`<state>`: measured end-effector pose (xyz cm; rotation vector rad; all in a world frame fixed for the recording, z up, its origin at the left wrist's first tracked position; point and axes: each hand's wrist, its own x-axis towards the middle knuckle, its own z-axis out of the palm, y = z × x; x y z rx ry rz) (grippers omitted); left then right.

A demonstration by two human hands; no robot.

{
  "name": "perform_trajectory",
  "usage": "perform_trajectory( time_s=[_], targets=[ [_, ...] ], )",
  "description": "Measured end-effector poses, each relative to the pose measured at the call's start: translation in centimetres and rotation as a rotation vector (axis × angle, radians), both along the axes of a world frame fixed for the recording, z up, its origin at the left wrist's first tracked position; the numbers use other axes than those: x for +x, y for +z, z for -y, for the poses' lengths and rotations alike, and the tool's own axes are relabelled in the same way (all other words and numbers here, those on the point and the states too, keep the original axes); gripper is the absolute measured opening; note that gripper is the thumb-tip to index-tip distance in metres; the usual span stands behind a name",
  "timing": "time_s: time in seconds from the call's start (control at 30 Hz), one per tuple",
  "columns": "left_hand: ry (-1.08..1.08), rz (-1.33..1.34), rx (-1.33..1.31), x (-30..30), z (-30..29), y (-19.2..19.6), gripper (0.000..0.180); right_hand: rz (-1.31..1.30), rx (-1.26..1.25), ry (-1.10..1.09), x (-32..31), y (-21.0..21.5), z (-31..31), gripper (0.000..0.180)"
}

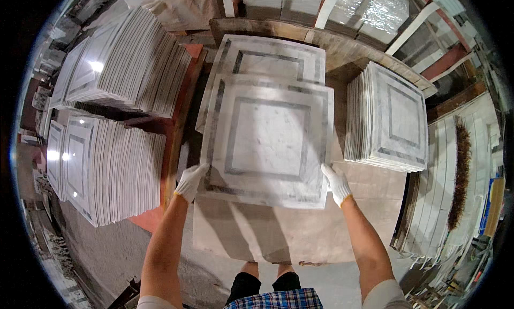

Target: The person cleans a large white tile with a cloth and then uses a utility knife to scrape its surface. They then walk to a stack of tiles, pick one up, and return to the table to clean it. Finally, they join with a coworker to assemble four patterned tiles into a larger square panel.

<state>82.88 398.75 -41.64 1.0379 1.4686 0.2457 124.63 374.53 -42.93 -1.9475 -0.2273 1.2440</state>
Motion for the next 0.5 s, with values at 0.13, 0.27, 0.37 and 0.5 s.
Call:
perform_trajectory(
  time_s=[0.13,0.27,0.37,0.5],
  targets=[
    [-0.002,0.214,-0.222,1.7,0.1,1.1,0.040,0.137,0.242,-0.074,-0.5,-2.1,0.7,0.033],
    [0.067,0.163,-0.043,2.3,0.9,0.8,0.038,0.131,0.315,-0.180,-1.2,-2.3,-1.4,0.049],
    [0.066,0.161,-0.055,2.1,1.2,2.0,0.039,0.350,0.143,-0.143,-3.3,0.8,-2.3,0.064],
    [0.142,0.103,0.022,3.6,1.1,2.2,0.035,0.405,0.188,-0.106,-2.1,-0.4,-2.1,0.068]
  ],
)
